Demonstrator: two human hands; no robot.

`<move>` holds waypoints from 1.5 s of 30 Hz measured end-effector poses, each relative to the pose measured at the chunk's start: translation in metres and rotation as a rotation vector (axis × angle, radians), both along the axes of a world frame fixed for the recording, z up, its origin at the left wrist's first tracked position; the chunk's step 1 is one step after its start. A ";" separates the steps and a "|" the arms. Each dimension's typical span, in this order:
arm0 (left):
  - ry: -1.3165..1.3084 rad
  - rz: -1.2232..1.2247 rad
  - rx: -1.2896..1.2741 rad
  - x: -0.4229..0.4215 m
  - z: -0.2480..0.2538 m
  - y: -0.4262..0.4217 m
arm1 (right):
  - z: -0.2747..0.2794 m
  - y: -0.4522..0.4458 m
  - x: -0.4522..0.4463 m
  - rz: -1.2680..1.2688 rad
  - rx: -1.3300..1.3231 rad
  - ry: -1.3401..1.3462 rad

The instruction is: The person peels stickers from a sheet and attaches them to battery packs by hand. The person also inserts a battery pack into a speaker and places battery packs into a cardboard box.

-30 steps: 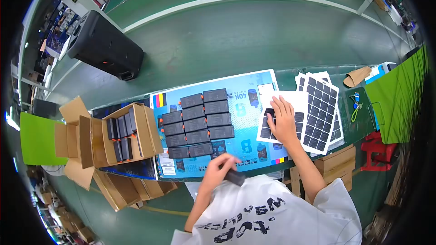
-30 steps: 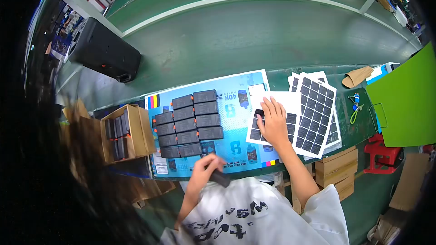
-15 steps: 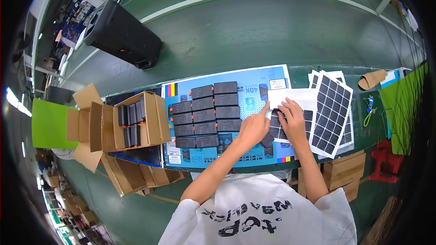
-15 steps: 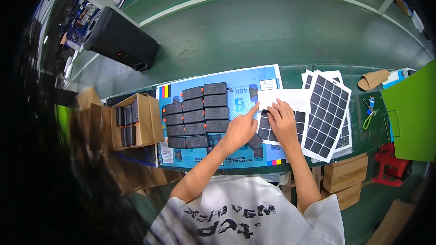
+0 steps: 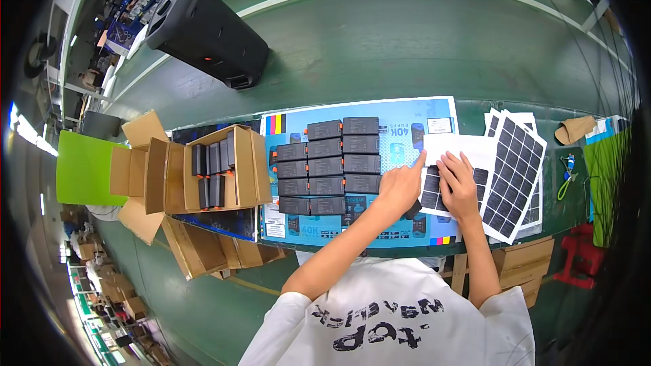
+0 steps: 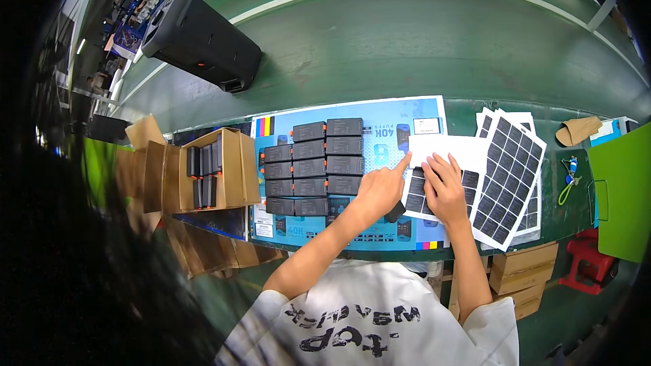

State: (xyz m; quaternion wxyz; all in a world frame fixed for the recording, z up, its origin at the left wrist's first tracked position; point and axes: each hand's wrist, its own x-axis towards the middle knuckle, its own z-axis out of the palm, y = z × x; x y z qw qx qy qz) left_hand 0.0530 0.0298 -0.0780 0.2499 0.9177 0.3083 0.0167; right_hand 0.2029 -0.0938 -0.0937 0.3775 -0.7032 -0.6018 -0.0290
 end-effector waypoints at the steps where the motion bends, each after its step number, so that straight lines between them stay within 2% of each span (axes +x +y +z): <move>1: 0.001 0.001 -0.002 0.001 -0.001 -0.001 | 0.002 0.000 0.000 0.020 0.003 -0.008; 9: -0.040 -0.017 -0.005 0.000 -0.002 0.005 | 0.003 0.002 -0.003 0.000 0.029 -0.030; 13: -0.031 -0.015 0.032 -0.008 -0.001 0.002 | 0.000 0.001 0.006 0.009 0.056 0.068; 14: -0.025 -0.017 0.067 -0.010 0.001 0.003 | 0.000 -0.001 0.008 -0.012 0.074 0.167; 15: 0.042 -0.043 -0.009 -0.008 0.000 0.006 | 0.004 0.000 0.009 -0.021 0.089 0.232; 19: -0.024 -0.038 -0.010 -0.010 0.004 0.005 | 0.006 -0.007 0.021 -0.052 0.066 0.529; 22: 0.024 -0.050 -0.003 -0.012 0.000 0.005 | -0.003 -0.009 0.030 -0.037 0.103 1.016; 23: 0.001 -0.043 -0.004 -0.013 -0.003 0.004 | -0.001 -0.015 0.037 -0.064 0.059 1.072; 26: -0.060 -0.045 0.009 -0.018 -0.006 -0.003 | -0.031 -0.022 0.060 -0.038 0.330 1.509; 27: -0.112 0.029 -0.056 -0.023 0.005 -0.008 | -0.024 -0.021 0.057 -0.043 0.380 1.507; 29: -0.146 0.113 -0.113 -0.037 0.036 -0.011 | -0.003 -0.028 0.048 -0.050 0.305 1.469; 31: -0.227 0.152 -0.284 -0.058 0.066 -0.011 | 0.024 -0.035 0.028 -0.079 0.111 1.355; 32: -0.388 0.181 -0.418 -0.067 0.068 -0.013 | 0.038 -0.039 0.018 -0.087 0.013 1.265; 33: -0.381 0.184 -0.414 -0.075 0.072 -0.017 | 0.057 -0.036 -0.004 -0.136 -0.041 1.268; 36: -0.482 0.236 -0.701 -0.093 0.084 -0.029 | 0.069 -0.034 -0.044 0.056 -0.149 1.227; 38: -0.501 0.205 -0.649 -0.098 0.080 -0.029 | 0.071 -0.030 -0.061 0.160 -0.230 1.221; 41: -0.547 0.095 -0.482 -0.106 0.067 -0.026 | 0.062 -0.025 -0.074 0.182 -0.291 1.183; 45: -0.476 0.252 -0.529 -0.116 0.072 -0.027 | 0.064 -0.018 -0.082 0.126 -0.272 1.158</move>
